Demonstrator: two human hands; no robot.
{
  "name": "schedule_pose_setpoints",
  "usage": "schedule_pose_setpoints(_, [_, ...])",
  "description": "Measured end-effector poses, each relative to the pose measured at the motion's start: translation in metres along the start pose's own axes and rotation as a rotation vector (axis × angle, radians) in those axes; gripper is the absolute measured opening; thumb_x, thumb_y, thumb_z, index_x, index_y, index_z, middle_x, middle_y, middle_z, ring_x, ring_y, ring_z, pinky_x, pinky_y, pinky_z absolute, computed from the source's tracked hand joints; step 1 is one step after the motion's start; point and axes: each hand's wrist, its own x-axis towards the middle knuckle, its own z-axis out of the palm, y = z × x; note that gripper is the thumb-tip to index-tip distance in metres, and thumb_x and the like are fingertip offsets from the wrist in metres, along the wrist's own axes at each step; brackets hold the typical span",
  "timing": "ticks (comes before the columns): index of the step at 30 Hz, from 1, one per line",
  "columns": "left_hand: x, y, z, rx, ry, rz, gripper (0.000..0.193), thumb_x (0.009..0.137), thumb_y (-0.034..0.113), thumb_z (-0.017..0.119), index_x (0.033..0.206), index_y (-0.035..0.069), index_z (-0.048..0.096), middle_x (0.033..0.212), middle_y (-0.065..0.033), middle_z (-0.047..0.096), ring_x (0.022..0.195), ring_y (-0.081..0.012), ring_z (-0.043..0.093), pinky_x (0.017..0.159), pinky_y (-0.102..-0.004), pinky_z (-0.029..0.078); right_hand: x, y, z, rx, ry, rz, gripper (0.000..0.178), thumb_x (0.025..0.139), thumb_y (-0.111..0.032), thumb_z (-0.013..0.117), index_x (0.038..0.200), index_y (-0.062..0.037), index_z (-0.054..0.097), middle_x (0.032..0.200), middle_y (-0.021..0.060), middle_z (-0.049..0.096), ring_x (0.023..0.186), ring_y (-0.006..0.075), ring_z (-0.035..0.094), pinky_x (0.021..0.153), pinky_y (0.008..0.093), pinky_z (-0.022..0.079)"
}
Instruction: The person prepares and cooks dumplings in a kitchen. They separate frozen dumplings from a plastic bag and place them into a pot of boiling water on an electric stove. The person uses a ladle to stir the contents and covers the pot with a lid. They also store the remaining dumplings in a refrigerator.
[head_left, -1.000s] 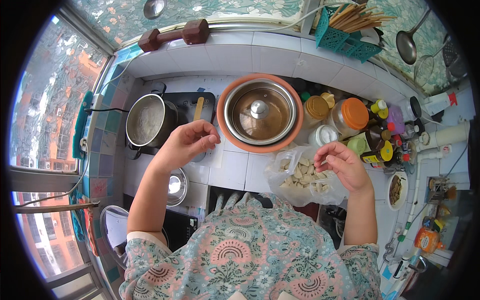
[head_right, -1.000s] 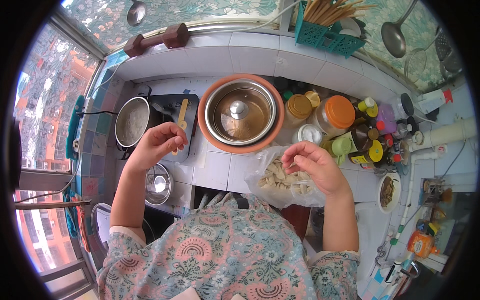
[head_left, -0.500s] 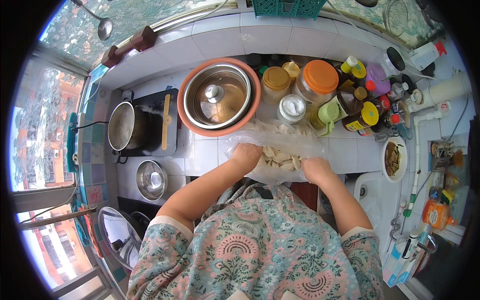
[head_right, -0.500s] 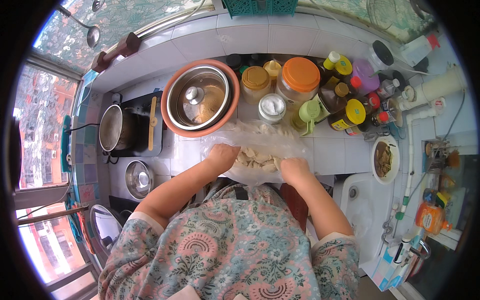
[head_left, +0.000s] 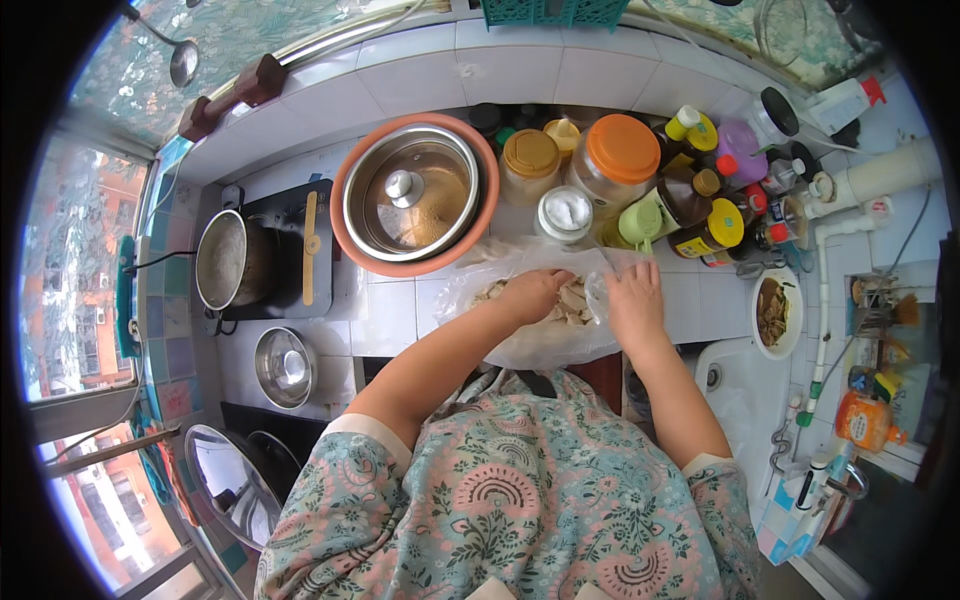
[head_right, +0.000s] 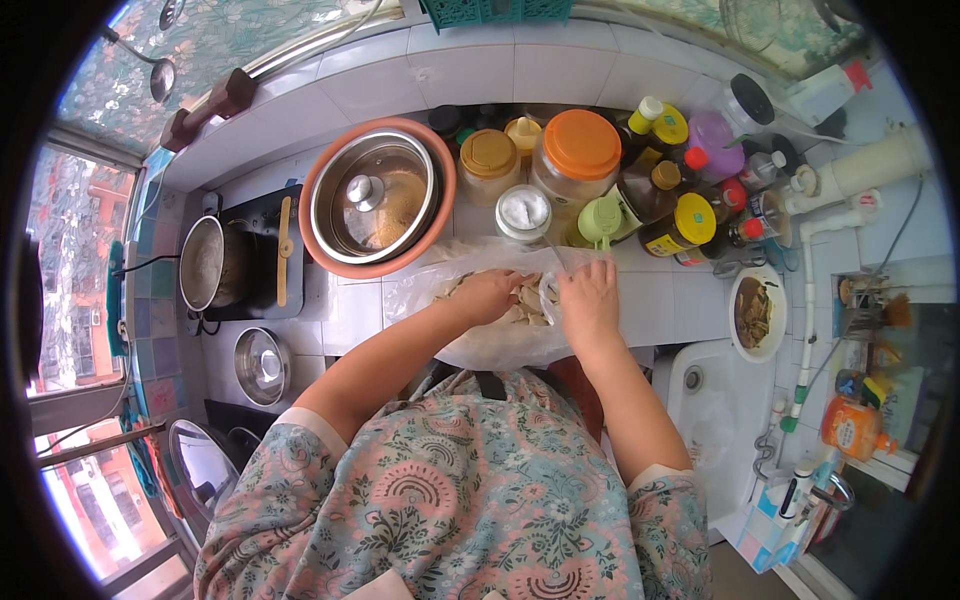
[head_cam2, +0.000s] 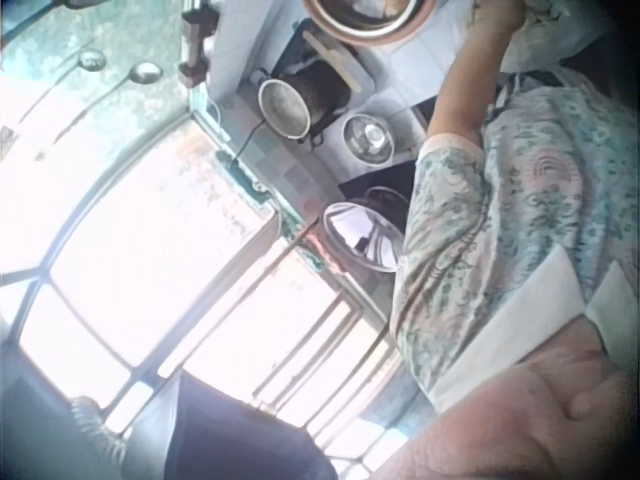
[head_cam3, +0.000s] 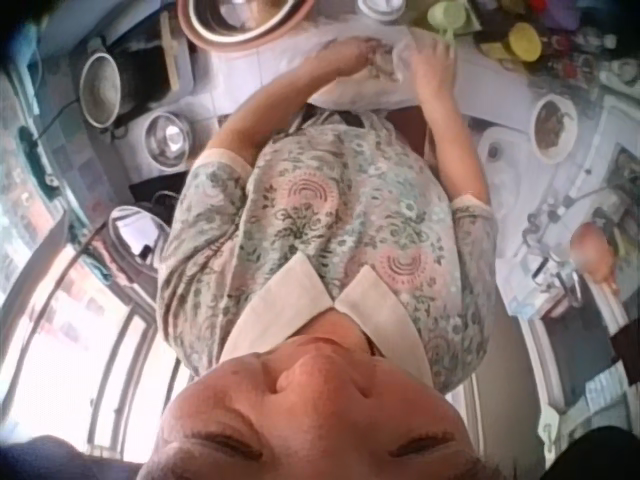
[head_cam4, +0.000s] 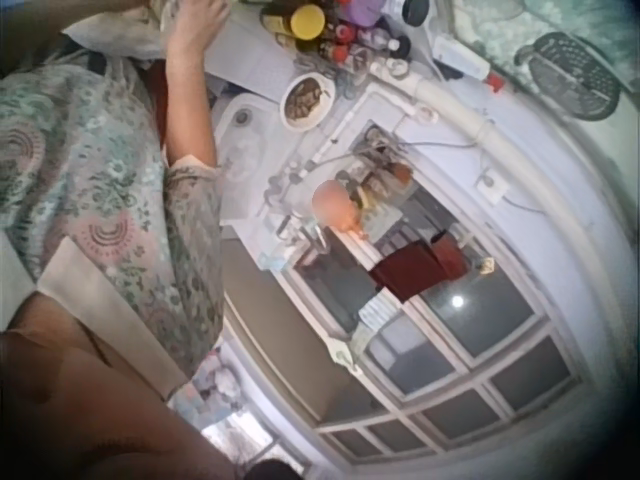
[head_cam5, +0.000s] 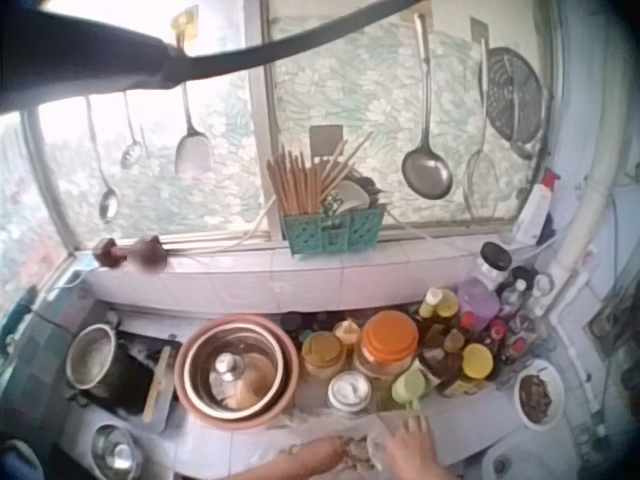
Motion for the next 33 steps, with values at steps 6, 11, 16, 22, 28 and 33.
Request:
schedule_pose_setpoints(6, [0.038,-0.013,0.061,0.152,-0.038,0.04,0.044,0.089,0.03,0.054,0.128,0.01,0.052,0.128,-0.0185,0.053,0.116,-0.0316,0.052,0.098,-0.044,0.039,-0.016,0.016,-0.015,0.035,0.026,-0.032,0.028,0.075,-0.004,0.054,0.101,-0.0013,0.065,0.108,0.0168,0.059,0.117,0.0324,0.047,0.112,0.0482,0.023])
schedule_pose_setpoints(11, [0.045,-0.022,0.079,0.275,0.076,0.162,0.046,0.085,0.03,0.058,0.127,0.012,0.052,0.129,-0.0157,0.052,0.119,-0.0313,0.049,0.101,-0.0454,0.036,-0.023,0.024,-0.009,0.084,0.039,-0.027,0.032,0.073,-0.004,0.059,0.104,-0.0013,0.064,0.108,0.0168,0.057,0.115,0.0335,0.047,0.112,0.0477,0.023])
schedule_pose_setpoints(16, [0.048,-0.025,0.085,0.364,0.166,0.227,0.049,0.081,0.03,0.061,0.127,0.013,0.052,0.129,-0.0129,0.052,0.122,-0.0309,0.046,0.103,-0.0468,0.033,-0.022,0.025,-0.009,0.123,0.052,-0.029,0.036,0.071,-0.008,0.065,0.106,-0.0019,0.064,0.109,0.0159,0.056,0.115,0.0332,0.047,0.112,0.0474,0.023])
schedule_pose_setpoints(22, [0.046,-0.014,0.094,0.623,0.398,0.245,0.046,0.079,0.028,0.062,0.123,0.016,0.055,0.128,-0.0094,0.053,0.123,-0.0315,0.044,0.104,-0.0515,0.03,-0.026,0.025,-0.018,0.162,-0.007,0.006,0.037,0.072,-0.01,0.066,0.108,-0.002,0.064,0.112,0.0154,0.056,0.117,0.0324,0.046,0.111,0.046,0.023])
schedule_pose_setpoints(28, [0.048,-0.013,0.098,0.752,0.745,0.252,0.039,0.083,0.031,0.059,0.119,0.014,0.059,0.123,-0.01,0.056,0.119,-0.031,0.049,0.103,-0.0494,0.032,-0.031,0.024,-0.019,0.189,0.008,-0.022,0.041,0.072,-0.015,0.07,0.111,-0.0046,0.062,0.109,0.0155,0.055,0.117,0.0331,0.045,0.112,0.0477,0.022])
schedule_pose_setpoints(33, [0.019,0.0,0.051,0.247,0.131,0.149,0.042,0.087,0.037,0.057,0.118,0.009,0.058,0.119,-0.016,0.058,0.111,-0.03,0.054,0.094,-0.0438,0.041,-0.029,0.022,-0.02,0.224,0.05,-0.01,0.039,0.074,-0.015,0.069,0.111,-0.0052,0.062,0.11,0.0144,0.056,0.115,0.0322,0.046,0.112,0.0482,0.022])
